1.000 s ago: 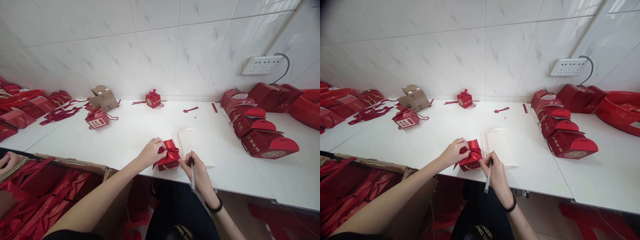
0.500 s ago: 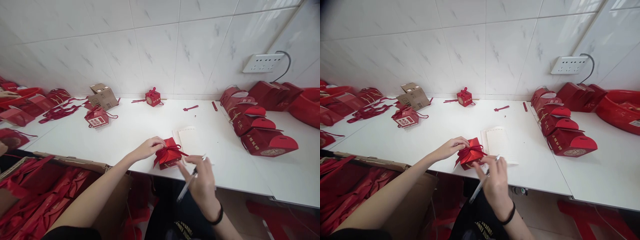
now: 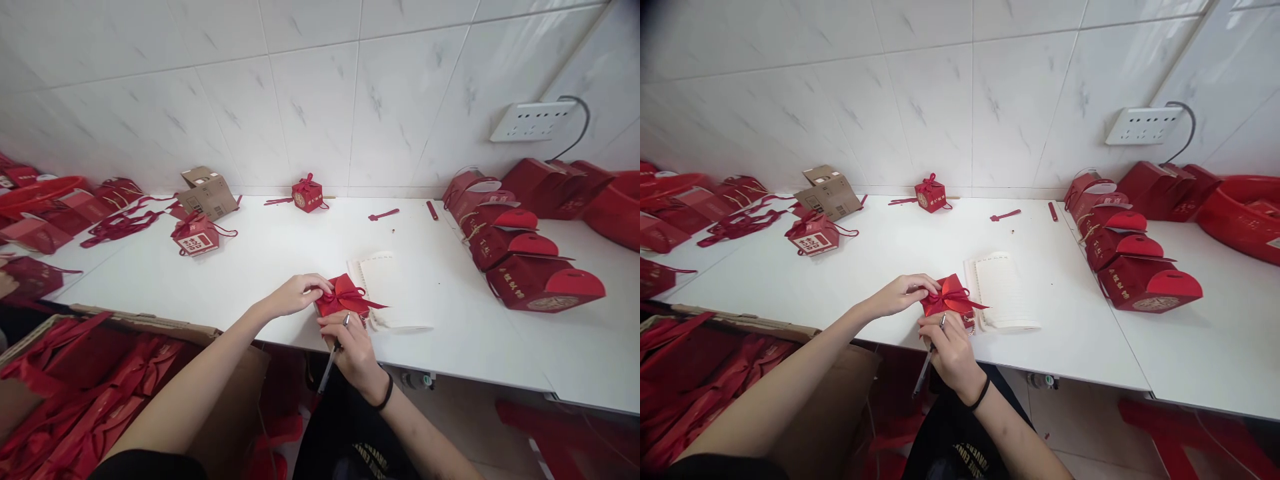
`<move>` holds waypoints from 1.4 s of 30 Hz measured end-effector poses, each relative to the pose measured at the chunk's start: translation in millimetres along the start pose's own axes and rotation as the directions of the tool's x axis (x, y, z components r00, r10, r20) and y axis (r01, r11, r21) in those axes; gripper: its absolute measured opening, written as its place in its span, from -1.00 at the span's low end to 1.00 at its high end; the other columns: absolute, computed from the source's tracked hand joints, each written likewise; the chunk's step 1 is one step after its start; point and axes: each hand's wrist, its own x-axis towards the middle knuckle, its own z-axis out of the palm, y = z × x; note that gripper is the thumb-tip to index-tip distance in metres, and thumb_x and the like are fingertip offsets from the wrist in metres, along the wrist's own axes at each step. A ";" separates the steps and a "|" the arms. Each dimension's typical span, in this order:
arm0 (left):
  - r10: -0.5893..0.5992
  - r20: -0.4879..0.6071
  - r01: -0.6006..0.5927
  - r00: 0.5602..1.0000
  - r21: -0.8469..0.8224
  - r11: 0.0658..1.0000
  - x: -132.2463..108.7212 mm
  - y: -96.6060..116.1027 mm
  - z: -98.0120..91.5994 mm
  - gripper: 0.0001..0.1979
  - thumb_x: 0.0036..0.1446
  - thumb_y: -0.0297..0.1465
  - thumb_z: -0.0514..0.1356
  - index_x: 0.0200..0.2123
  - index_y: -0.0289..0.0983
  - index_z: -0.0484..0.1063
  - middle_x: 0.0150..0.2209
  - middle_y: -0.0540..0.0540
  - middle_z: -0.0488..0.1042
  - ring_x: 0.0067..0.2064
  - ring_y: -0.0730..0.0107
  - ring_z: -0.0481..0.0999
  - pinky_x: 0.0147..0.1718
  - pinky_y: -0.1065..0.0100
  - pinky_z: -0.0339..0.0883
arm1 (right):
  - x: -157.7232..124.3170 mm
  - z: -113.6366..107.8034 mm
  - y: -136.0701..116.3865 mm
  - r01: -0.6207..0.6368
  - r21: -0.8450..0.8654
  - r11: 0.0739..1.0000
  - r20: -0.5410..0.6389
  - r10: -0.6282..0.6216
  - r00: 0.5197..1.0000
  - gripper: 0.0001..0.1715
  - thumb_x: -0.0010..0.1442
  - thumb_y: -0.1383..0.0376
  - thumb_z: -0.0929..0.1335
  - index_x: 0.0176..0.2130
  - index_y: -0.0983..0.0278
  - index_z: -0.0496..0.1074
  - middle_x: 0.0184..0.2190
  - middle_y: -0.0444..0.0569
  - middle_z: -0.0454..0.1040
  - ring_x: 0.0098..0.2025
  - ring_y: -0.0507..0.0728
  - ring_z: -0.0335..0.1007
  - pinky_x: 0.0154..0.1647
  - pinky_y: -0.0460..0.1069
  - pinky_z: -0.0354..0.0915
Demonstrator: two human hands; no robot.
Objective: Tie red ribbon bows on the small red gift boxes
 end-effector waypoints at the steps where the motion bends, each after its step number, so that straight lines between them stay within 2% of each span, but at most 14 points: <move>1: 0.001 -0.012 -0.001 1.000 0.010 1.000 0.1 2.5 2.1 -0.80 0.11 -0.40 0.03 -0.30 -0.23 0.45 -0.14 -0.10 0.46 -0.15 0.35 0.45 -0.13 0.30 0.34 | 0.2 -1.8 0.3 -0.002 0.039 0.999 -0.020 0.002 1.000 -0.75 0.16 0.55 0.23 -0.29 0.24 0.36 -0.31 0.01 0.49 -0.25 0.10 0.40 -0.25 0.05 0.33; 5: -0.012 -0.155 0.033 0.988 0.133 0.991 1.0 8.5 20.5 -0.87 0.02 -0.32 0.16 -0.36 -0.24 0.40 -0.23 -0.06 0.41 -0.20 0.34 0.42 -0.14 0.27 0.32 | -0.6 -6.3 0.9 0.043 0.091 0.995 -0.042 -0.040 0.998 -0.76 0.16 0.53 0.28 -0.25 0.22 0.39 -0.30 0.00 0.52 -0.27 0.11 0.45 -0.20 0.10 0.37; 10: -0.016 -0.287 0.060 0.958 0.146 0.988 5.8 4.6 43.0 -0.97 -0.01 -0.44 0.14 -0.47 -0.25 0.34 -0.28 -0.05 0.35 -0.18 0.34 0.40 -0.14 0.27 0.32 | -4.6 -9.2 1.6 0.075 0.099 0.992 -0.039 -0.071 0.997 -0.72 0.14 0.55 0.30 -0.21 0.21 0.40 -0.29 0.02 0.54 -0.28 0.12 0.47 -0.26 0.10 0.39; 16: -0.019 -0.299 0.057 0.954 0.119 0.991 6.5 5.1 45.7 -0.94 0.02 -0.42 0.14 -0.48 -0.26 0.34 -0.27 -0.05 0.36 -0.17 0.35 0.40 -0.13 0.26 0.32 | -12.3 -8.0 -3.5 0.151 0.175 0.973 0.042 -0.160 0.986 -0.70 0.13 0.56 0.31 -0.16 0.27 0.38 -0.25 0.07 0.53 -0.21 0.14 0.44 -0.27 0.09 0.38; 19: -0.006 -0.297 0.043 0.955 0.120 0.992 6.0 5.2 44.4 -0.93 0.03 -0.42 0.14 -0.48 -0.25 0.33 -0.27 -0.04 0.36 -0.19 0.36 0.40 -0.14 0.27 0.32 | -12.1 -8.2 -8.6 0.148 0.189 0.971 0.068 -0.163 0.984 -0.70 0.14 0.56 0.29 -0.15 0.27 0.37 -0.26 0.05 0.53 -0.21 0.13 0.43 -0.26 0.07 0.38; 22: 0.011 -0.289 0.027 0.957 0.125 0.992 6.8 3.5 43.8 -0.94 0.03 -0.44 0.14 -0.47 -0.26 0.32 -0.27 -0.04 0.36 -0.18 0.36 0.40 -0.13 0.26 0.31 | -2.3 -19.0 -11.6 0.122 0.229 0.966 0.134 -0.155 0.979 -0.80 0.17 0.43 0.33 -0.16 0.26 0.36 -0.30 0.03 0.53 -0.25 0.12 0.44 -0.25 0.06 0.37; 24: 0.031 -0.282 0.011 0.959 0.144 0.989 7.3 2.1 43.4 -0.94 0.03 -0.45 0.15 -0.46 -0.26 0.31 -0.27 -0.05 0.35 -0.17 0.35 0.39 -0.13 0.26 0.32 | 9.8 -32.4 -7.9 0.046 0.215 0.975 0.130 -0.075 0.989 -0.85 0.19 0.33 0.33 -0.17 0.25 0.34 -0.28 0.04 0.51 -0.23 0.14 0.43 -0.23 0.07 0.36; 26: 0.071 -0.274 -0.019 0.959 0.188 0.982 7.4 1.4 42.9 -0.95 0.04 -0.46 0.14 -0.45 -0.26 0.31 -0.26 -0.07 0.35 -0.16 0.34 0.38 -0.15 0.26 0.33 | 24.2 -47.2 2.6 -0.144 0.111 0.983 0.075 0.136 0.988 -0.90 0.23 0.32 0.27 -0.19 0.23 0.32 -0.23 0.04 0.49 -0.19 0.15 0.40 -0.23 0.07 0.35; 28: 0.139 -0.272 -0.068 0.952 0.256 0.964 6.9 1.4 42.5 -0.96 0.04 -0.48 0.13 -0.44 -0.26 0.30 -0.24 -0.08 0.35 -0.14 0.32 0.36 -0.18 0.26 0.34 | 37.7 -59.0 18.2 -0.354 -0.031 0.935 0.065 0.355 0.932 -0.91 0.22 0.32 0.26 -0.21 0.23 0.32 -0.23 0.03 0.46 -0.21 0.14 0.39 -0.23 0.06 0.33; 30: 0.216 -0.280 -0.119 0.935 0.323 0.939 6.2 1.7 42.3 -0.95 0.05 -0.49 0.12 -0.44 -0.26 0.29 -0.24 -0.09 0.35 -0.14 0.31 0.34 -0.22 0.27 0.35 | 47.4 -65.2 34.7 -0.436 -0.114 0.893 0.170 0.449 0.877 -0.86 0.16 0.29 0.29 -0.21 0.23 0.33 -0.24 0.01 0.45 -0.24 0.14 0.37 -0.24 0.05 0.31; 33: 0.292 -0.292 -0.167 0.911 0.386 0.907 5.5 1.3 42.5 -0.93 0.05 -0.49 0.11 -0.46 -0.26 0.27 -0.25 -0.09 0.36 -0.18 0.33 0.34 -0.27 0.30 0.36 | 53.0 -64.3 50.7 -0.468 -0.086 0.879 0.308 0.470 0.827 -0.85 0.11 0.29 0.30 -0.24 0.23 0.33 -0.30 -0.05 0.42 -0.26 0.12 0.34 -0.28 0.01 0.29; 37: 0.297 -0.300 -0.162 0.906 0.403 0.901 5.3 -0.7 43.3 -0.93 0.03 -0.48 0.13 -0.47 -0.26 0.28 -0.25 -0.09 0.36 -0.17 0.32 0.34 -0.27 0.29 0.36 | 52.1 -54.8 52.2 -0.502 0.005 0.865 0.272 0.482 0.833 -0.93 0.06 0.34 0.28 -0.34 0.23 0.31 -0.39 -0.11 0.39 -0.34 0.08 0.30 -0.31 -0.03 0.25; 42: 0.262 -0.294 -0.146 0.919 0.365 0.920 5.8 -0.5 43.8 -0.97 0.02 -0.48 0.13 -0.39 -0.26 0.33 -0.23 -0.10 0.36 -0.16 0.30 0.34 -0.25 0.28 0.37 | 52.8 -46.1 46.7 -0.511 0.042 0.859 0.242 0.487 0.839 -0.92 0.03 0.35 0.26 -0.36 0.24 0.29 -0.41 -0.11 0.39 -0.37 0.08 0.32 -0.34 -0.04 0.24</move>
